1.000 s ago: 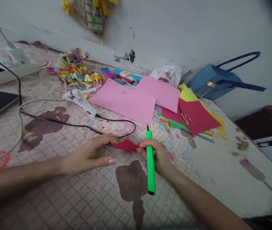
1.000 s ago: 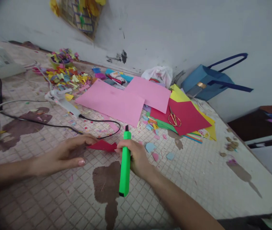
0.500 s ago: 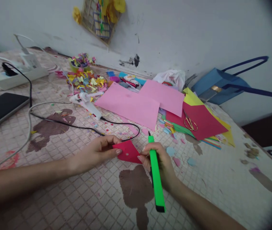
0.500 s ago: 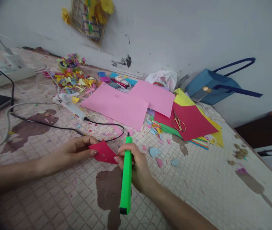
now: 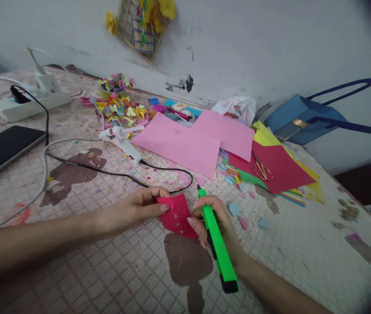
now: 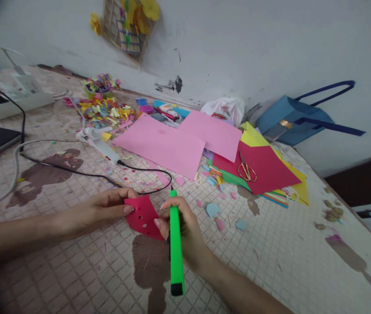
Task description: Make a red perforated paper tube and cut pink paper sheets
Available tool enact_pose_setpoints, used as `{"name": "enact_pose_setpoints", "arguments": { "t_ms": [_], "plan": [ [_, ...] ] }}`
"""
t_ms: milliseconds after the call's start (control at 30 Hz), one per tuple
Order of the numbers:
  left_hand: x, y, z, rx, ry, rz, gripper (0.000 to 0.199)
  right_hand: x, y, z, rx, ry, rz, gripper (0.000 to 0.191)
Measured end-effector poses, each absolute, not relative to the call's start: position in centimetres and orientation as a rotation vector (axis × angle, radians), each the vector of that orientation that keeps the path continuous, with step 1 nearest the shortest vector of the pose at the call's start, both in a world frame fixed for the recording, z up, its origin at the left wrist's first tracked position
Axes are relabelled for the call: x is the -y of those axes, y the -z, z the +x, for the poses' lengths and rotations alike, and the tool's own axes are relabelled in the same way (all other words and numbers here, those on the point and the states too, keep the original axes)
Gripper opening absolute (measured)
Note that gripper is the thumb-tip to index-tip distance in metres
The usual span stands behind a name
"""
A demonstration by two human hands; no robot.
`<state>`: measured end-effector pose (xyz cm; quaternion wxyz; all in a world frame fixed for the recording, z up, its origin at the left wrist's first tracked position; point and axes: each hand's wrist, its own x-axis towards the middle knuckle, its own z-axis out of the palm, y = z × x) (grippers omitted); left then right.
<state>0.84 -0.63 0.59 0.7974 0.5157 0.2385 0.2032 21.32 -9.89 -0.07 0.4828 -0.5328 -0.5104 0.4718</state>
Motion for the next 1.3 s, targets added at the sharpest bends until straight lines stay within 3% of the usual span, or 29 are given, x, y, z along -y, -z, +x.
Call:
{"name": "enact_pose_setpoints", "arguments": {
  "t_ms": [267, 833, 1300],
  "plan": [
    [0.71, -0.95, 1.04, -0.534, -0.411, 1.128, 0.019, 10.12, -0.37, 20.64, 1.147, -1.311, -1.222, 0.023],
    [1.14, -1.36, 1.70, -0.768, -0.507, 1.254, 0.029, 10.22, 0.01, 20.45, 1.193, -1.246, -1.220, 0.021],
    [1.06, -1.31, 1.50, -0.709, -0.422, 1.355, 0.025, 10.68, 0.36, 20.43, 1.311, -1.137, -1.294, 0.019]
  ]
}}
